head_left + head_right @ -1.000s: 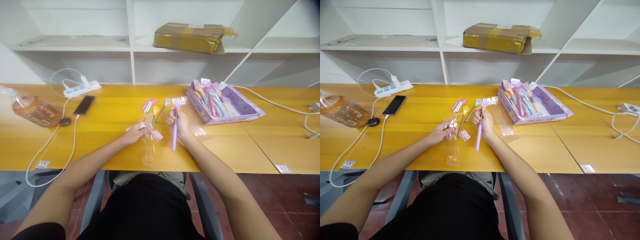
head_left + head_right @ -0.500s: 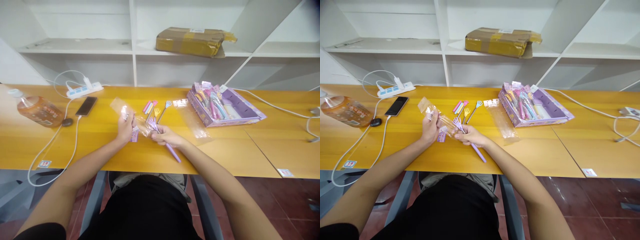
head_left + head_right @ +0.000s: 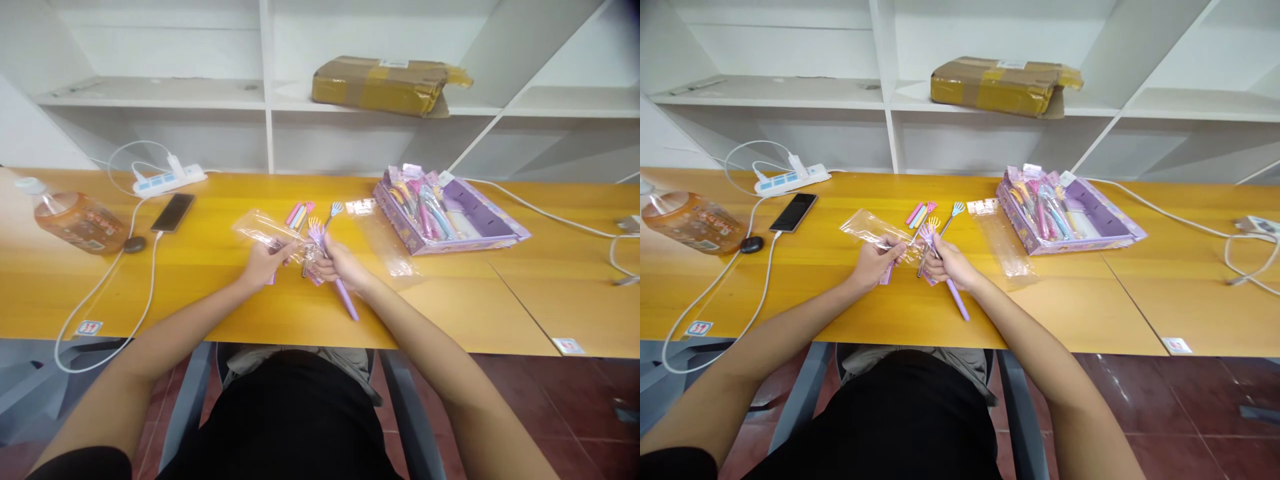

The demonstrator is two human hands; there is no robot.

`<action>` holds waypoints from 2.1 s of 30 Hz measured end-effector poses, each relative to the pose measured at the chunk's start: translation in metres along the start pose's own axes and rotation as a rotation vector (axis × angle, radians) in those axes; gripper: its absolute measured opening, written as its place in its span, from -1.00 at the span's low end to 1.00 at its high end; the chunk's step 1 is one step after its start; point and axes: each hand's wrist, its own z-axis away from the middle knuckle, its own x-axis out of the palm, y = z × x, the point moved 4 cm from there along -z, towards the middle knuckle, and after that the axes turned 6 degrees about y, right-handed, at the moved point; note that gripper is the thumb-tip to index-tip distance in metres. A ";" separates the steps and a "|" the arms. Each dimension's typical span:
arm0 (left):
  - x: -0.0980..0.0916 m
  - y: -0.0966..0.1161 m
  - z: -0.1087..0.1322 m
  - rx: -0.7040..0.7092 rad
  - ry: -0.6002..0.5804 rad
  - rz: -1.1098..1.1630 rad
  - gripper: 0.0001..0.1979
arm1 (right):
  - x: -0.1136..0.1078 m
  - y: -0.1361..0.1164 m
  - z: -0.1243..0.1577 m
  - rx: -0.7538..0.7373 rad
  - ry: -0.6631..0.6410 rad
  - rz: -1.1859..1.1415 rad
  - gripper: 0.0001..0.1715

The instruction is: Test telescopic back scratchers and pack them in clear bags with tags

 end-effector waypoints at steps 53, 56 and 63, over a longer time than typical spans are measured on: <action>0.004 0.001 -0.003 -0.044 -0.083 0.172 -0.53 | -0.003 -0.021 0.022 -0.627 0.126 1.027 -0.42; 0.004 0.003 -0.003 -0.027 -0.101 0.113 -0.53 | -0.003 -0.021 0.022 -0.553 0.135 0.986 -0.21; 0.009 -0.003 0.002 -0.043 -0.167 0.051 -0.56 | -0.009 -0.015 0.020 -0.512 0.263 0.978 -0.05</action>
